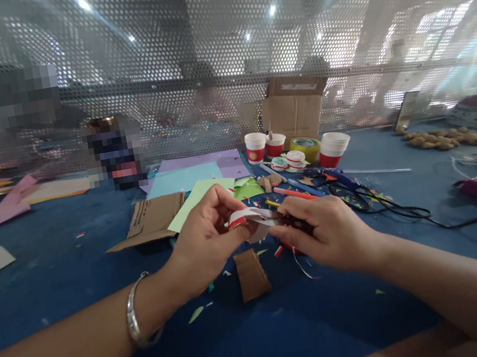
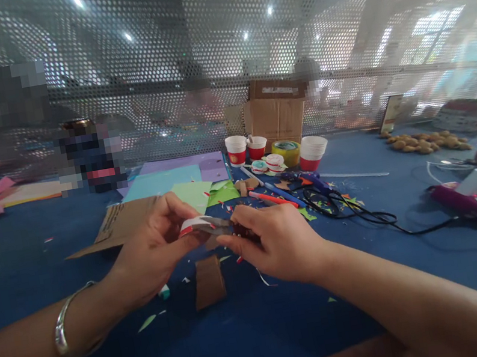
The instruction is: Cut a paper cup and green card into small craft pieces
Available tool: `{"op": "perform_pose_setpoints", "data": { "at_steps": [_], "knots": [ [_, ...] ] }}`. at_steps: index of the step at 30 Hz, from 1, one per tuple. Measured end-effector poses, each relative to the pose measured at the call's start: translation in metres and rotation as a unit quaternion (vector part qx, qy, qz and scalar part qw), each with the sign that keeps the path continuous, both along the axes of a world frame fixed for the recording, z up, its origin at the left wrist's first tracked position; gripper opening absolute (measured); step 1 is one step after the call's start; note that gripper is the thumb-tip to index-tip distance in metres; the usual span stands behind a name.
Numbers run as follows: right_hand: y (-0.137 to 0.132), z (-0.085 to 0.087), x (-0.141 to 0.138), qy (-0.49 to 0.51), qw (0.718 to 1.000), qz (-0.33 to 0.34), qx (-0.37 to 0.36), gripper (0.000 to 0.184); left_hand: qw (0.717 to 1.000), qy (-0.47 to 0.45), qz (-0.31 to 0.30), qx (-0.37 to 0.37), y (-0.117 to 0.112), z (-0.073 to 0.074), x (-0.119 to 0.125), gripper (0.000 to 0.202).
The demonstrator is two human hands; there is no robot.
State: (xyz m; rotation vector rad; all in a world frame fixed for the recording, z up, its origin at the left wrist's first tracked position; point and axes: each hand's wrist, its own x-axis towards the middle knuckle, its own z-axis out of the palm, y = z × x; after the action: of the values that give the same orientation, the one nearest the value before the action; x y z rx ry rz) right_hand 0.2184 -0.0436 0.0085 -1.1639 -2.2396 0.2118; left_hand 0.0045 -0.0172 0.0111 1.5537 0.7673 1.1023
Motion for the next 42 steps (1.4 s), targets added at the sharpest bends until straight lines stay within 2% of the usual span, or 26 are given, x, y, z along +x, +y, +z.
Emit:
{"op": "perform_pose_setpoints", "data": {
  "at_steps": [3, 6, 15, 27, 42],
  "knots": [
    [0.001, 0.0015, 0.0011, -0.009, 1.0, 0.006, 0.021, 0.034, 1.0, 0.018, -0.008, 0.012, 0.0011, 0.003, -0.0008, 0.03],
    [0.0026, 0.0011, 0.002, -0.012, 1.0, 0.004, 0.009, 0.034, 0.999, 0.033, -0.02, 0.016, 0.0024, 0.004, -0.0019, 0.029],
    [0.0039, -0.0035, 0.0011, 0.01, 0.999, 0.014, -0.045, 0.032, 0.998, 0.03, -0.041, -0.043, 0.0042, -0.0013, -0.0021, 0.029],
    [0.0065, -0.0014, 0.0011, 0.04, 0.998, 0.021, -0.04, 0.032, 0.999, 0.005, -0.002, -0.043, 0.0004, -0.0041, 0.0002, 0.03],
    [0.0047, 0.0005, -0.0023, 0.087, 0.992, 0.037, -0.077, 0.036, 0.992, -0.037, -0.07, -0.1, 0.0033, -0.0038, -0.0011, 0.033]
  ]
}}
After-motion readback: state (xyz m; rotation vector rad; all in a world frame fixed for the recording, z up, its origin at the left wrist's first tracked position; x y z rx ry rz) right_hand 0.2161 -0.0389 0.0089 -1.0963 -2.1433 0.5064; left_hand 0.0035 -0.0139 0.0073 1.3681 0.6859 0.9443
